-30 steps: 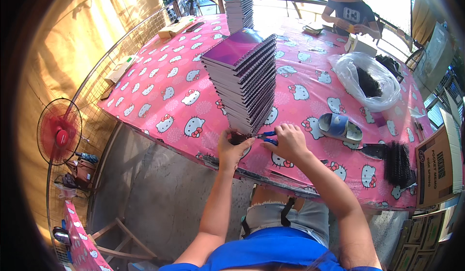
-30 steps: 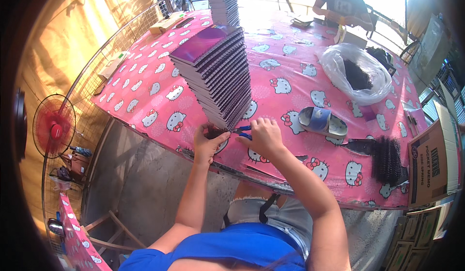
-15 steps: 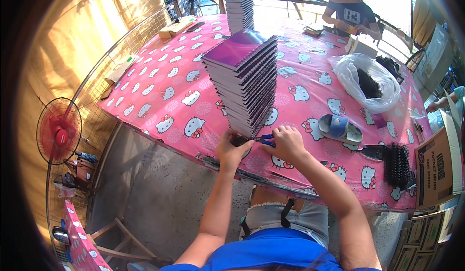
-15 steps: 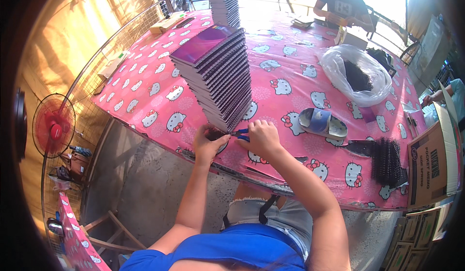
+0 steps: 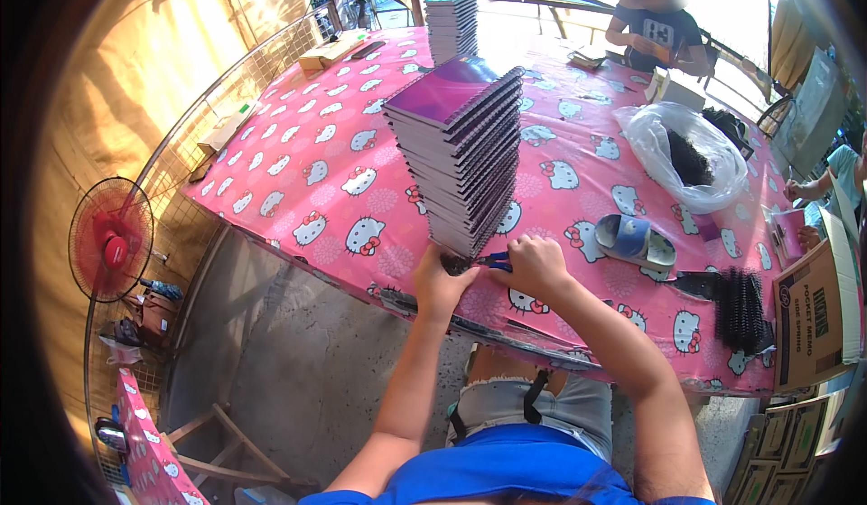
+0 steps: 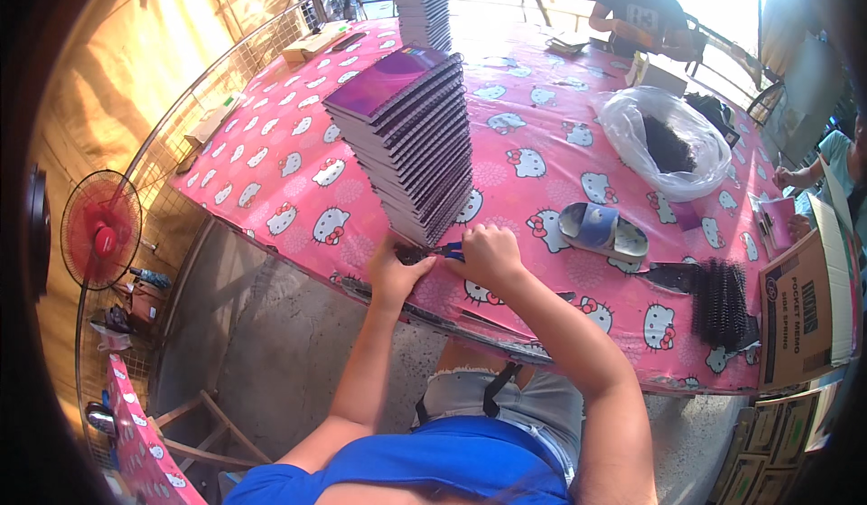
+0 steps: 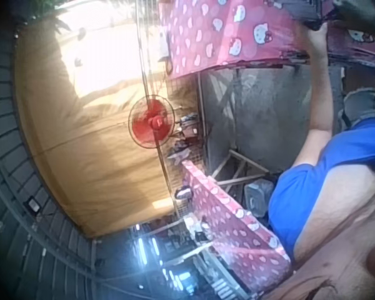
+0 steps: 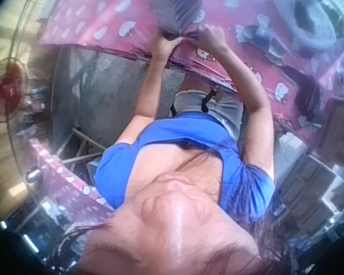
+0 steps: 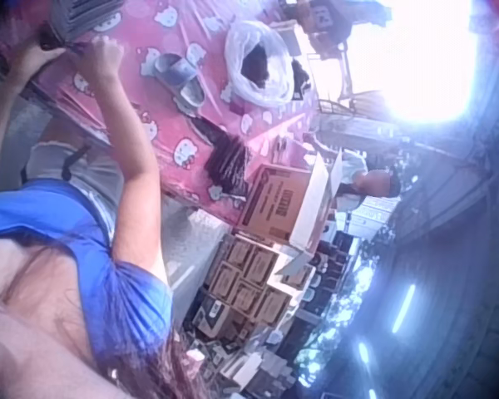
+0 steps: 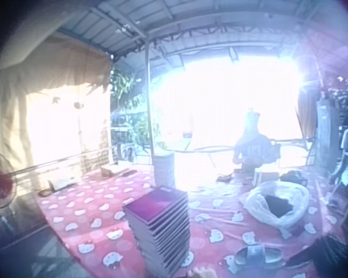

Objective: The person aligns a stack of notebooks and uses pliers to cut or crimp the wire-coil binding at the edges.

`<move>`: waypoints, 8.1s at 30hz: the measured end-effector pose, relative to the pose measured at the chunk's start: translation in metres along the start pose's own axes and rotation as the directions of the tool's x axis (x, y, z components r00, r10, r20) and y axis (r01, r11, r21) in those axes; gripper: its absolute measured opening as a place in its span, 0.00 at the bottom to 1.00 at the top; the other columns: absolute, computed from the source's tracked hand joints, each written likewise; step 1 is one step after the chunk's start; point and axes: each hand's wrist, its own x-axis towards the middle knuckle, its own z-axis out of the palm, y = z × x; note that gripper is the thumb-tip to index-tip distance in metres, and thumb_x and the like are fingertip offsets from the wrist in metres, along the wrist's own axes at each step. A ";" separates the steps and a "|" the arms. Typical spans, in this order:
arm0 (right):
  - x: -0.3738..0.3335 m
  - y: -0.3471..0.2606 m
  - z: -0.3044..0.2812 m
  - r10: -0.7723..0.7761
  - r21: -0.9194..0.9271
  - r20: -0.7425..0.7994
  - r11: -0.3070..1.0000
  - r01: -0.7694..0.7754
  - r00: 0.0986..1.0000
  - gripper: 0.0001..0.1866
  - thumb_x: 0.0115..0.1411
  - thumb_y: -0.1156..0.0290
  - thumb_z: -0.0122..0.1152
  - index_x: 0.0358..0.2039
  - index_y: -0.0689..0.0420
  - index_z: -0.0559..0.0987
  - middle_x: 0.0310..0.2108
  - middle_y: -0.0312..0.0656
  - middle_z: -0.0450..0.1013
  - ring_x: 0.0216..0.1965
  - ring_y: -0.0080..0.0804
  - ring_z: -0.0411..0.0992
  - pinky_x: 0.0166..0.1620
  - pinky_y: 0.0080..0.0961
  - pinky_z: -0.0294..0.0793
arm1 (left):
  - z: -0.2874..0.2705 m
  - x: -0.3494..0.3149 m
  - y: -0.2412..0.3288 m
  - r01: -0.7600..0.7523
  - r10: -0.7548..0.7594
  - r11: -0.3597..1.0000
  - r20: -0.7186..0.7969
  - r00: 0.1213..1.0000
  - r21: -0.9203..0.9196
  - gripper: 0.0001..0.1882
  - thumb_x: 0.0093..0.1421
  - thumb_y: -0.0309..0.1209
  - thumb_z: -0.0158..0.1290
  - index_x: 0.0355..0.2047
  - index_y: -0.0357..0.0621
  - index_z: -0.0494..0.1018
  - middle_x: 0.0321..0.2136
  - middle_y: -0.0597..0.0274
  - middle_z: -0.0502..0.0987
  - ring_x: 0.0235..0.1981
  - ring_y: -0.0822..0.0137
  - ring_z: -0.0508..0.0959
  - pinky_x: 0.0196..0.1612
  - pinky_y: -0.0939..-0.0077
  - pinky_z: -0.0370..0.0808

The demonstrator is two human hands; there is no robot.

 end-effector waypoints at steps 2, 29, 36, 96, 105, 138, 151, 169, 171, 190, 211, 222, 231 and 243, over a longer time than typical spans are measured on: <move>0.004 -0.003 -0.003 0.053 0.052 0.150 0.997 -0.062 0.987 0.32 0.51 0.37 0.61 0.23 0.60 0.82 0.24 0.46 0.77 0.28 0.42 0.79 0.33 0.37 0.76 | 0.003 0.001 0.002 0.015 -0.015 0.998 0.003 1.000 0.061 0.22 0.43 0.27 0.68 0.39 0.43 0.72 0.28 0.57 0.78 0.30 0.56 0.80 0.37 0.66 0.76; -0.070 0.121 0.050 -0.302 0.233 0.275 -0.900 -0.368 0.913 0.43 0.64 0.31 0.37 0.44 0.64 0.78 0.41 0.50 0.79 0.46 0.51 0.77 0.55 0.46 0.72 | 0.173 0.099 0.116 0.719 -0.397 0.464 0.605 0.690 -0.517 0.10 0.55 0.30 0.63 0.33 0.45 0.73 0.22 0.67 0.74 0.15 0.77 0.71 0.13 0.86 0.64; -0.072 0.118 0.042 -0.319 0.255 0.345 -0.873 -0.415 0.883 0.39 0.63 0.32 0.43 0.41 0.62 0.78 0.38 0.47 0.78 0.44 0.48 0.77 0.52 0.43 0.74 | 0.374 0.204 0.258 0.879 -0.242 0.382 0.887 0.393 -0.286 0.36 0.54 0.43 0.65 0.57 0.39 0.65 0.53 0.47 0.72 0.43 0.47 0.80 0.36 0.64 0.84; -0.045 0.033 -0.035 0.022 0.364 -0.203 0.930 0.054 0.979 0.26 0.52 0.58 0.71 0.48 0.58 0.76 0.46 0.48 0.72 0.51 0.47 0.70 0.56 0.44 0.67 | -0.070 0.219 0.187 -0.546 0.358 0.837 0.775 0.521 -0.019 0.28 0.62 0.60 0.49 0.30 0.52 0.85 0.66 0.46 0.60 0.70 0.39 0.49 0.69 0.48 0.49; -0.080 0.046 0.017 0.169 0.210 -0.147 0.968 -0.136 0.975 0.33 0.58 0.47 0.60 0.57 0.56 0.70 0.58 0.51 0.62 0.62 0.51 0.58 0.64 0.59 0.48 | -0.066 0.213 0.194 -0.592 0.338 0.803 0.768 0.544 0.066 0.23 0.60 0.56 0.54 0.26 0.51 0.85 0.67 0.44 0.58 0.70 0.37 0.47 0.70 0.46 0.43; -0.051 0.027 -0.187 0.194 0.242 -0.046 -0.949 0.200 0.980 0.23 0.68 0.52 0.44 0.48 0.60 0.71 0.40 0.45 0.71 0.39 0.39 0.69 0.44 0.39 0.69 | -0.072 0.211 0.197 -0.580 0.294 0.811 0.798 0.526 0.083 0.23 0.56 0.59 0.58 0.32 0.53 0.85 0.69 0.55 0.55 0.72 0.43 0.42 0.66 0.29 0.32; -0.068 0.013 -0.250 0.079 0.587 -0.121 -0.798 0.135 0.990 0.31 0.68 0.46 0.40 0.50 0.63 0.74 0.37 0.45 0.72 0.33 0.38 0.72 0.34 0.37 0.69 | -0.069 0.218 0.190 -0.595 0.333 0.803 0.807 0.488 0.029 0.23 0.56 0.58 0.58 0.33 0.53 0.85 0.69 0.54 0.56 0.71 0.39 0.42 0.66 0.30 0.35; -0.013 -0.015 -0.161 -0.036 0.304 -0.637 0.906 0.294 0.770 0.24 0.53 0.62 0.71 0.48 0.58 0.75 0.42 0.46 0.72 0.43 0.45 0.70 0.50 0.42 0.64 | -0.069 0.223 0.178 -0.519 0.509 0.829 0.661 0.551 -0.206 0.28 0.50 0.60 0.62 0.24 0.44 0.84 0.61 0.29 0.61 0.61 0.46 0.69 0.55 0.75 0.70; -0.005 -0.014 -0.159 -0.093 0.200 -0.650 0.937 0.288 0.754 0.24 0.53 0.61 0.70 0.48 0.58 0.76 0.43 0.46 0.70 0.44 0.45 0.69 0.49 0.42 0.64 | -0.067 0.221 0.178 -0.538 0.531 0.817 0.635 0.561 -0.209 0.29 0.49 0.61 0.63 0.23 0.44 0.84 0.61 0.29 0.61 0.62 0.47 0.68 0.56 0.73 0.70; 0.024 0.001 -0.140 0.092 0.939 -0.089 0.340 0.053 0.992 0.24 0.59 0.55 0.66 0.45 0.64 0.78 0.34 0.45 0.78 0.33 0.34 0.77 0.35 0.27 0.75 | -0.073 0.218 0.188 -0.547 0.348 0.836 0.804 0.482 -0.033 0.30 0.57 0.62 0.55 0.23 0.46 0.84 0.68 0.43 0.55 0.68 0.47 0.57 0.66 0.61 0.56; 0.021 -0.006 -0.111 0.004 0.395 -0.690 0.840 0.372 0.724 0.23 0.49 0.65 0.75 0.44 0.61 0.79 0.37 0.45 0.77 0.39 0.38 0.76 0.44 0.32 0.75 | -0.072 0.219 0.190 -0.657 0.426 0.753 0.788 0.445 -0.036 0.32 0.59 0.58 0.55 0.14 0.42 0.78 0.67 0.41 0.58 0.67 0.52 0.59 0.64 0.65 0.58; 0.037 0.011 -0.139 -0.185 0.883 0.364 -0.243 -0.401 0.913 0.20 0.63 0.61 0.62 0.46 0.66 0.75 0.30 0.43 0.76 0.27 0.32 0.78 0.31 0.24 0.78 | -0.071 0.219 0.187 -0.635 0.409 0.772 0.799 0.441 -0.045 0.29 0.59 0.57 0.57 0.17 0.41 0.80 0.66 0.41 0.59 0.66 0.52 0.61 0.63 0.66 0.59; 0.022 -0.004 -0.096 -0.008 0.353 -0.695 0.868 0.351 0.719 0.25 0.47 0.66 0.76 0.45 0.61 0.78 0.41 0.48 0.74 0.41 0.42 0.75 0.44 0.36 0.75 | -0.073 0.222 0.185 -0.672 0.446 0.739 0.777 0.445 -0.039 0.26 0.58 0.53 0.58 0.20 0.40 0.81 0.66 0.41 0.59 0.64 0.52 0.63 0.61 0.69 0.61; 0.019 0.001 -0.101 0.083 0.640 -0.494 0.709 0.297 0.866 0.24 0.52 0.67 0.73 0.48 0.62 0.77 0.38 0.45 0.76 0.38 0.36 0.77 0.41 0.28 0.75 | -0.076 0.221 0.185 -0.653 0.471 0.754 0.746 0.471 -0.064 0.25 0.58 0.50 0.60 0.20 0.38 0.81 0.66 0.42 0.60 0.64 0.54 0.64 0.56 0.73 0.64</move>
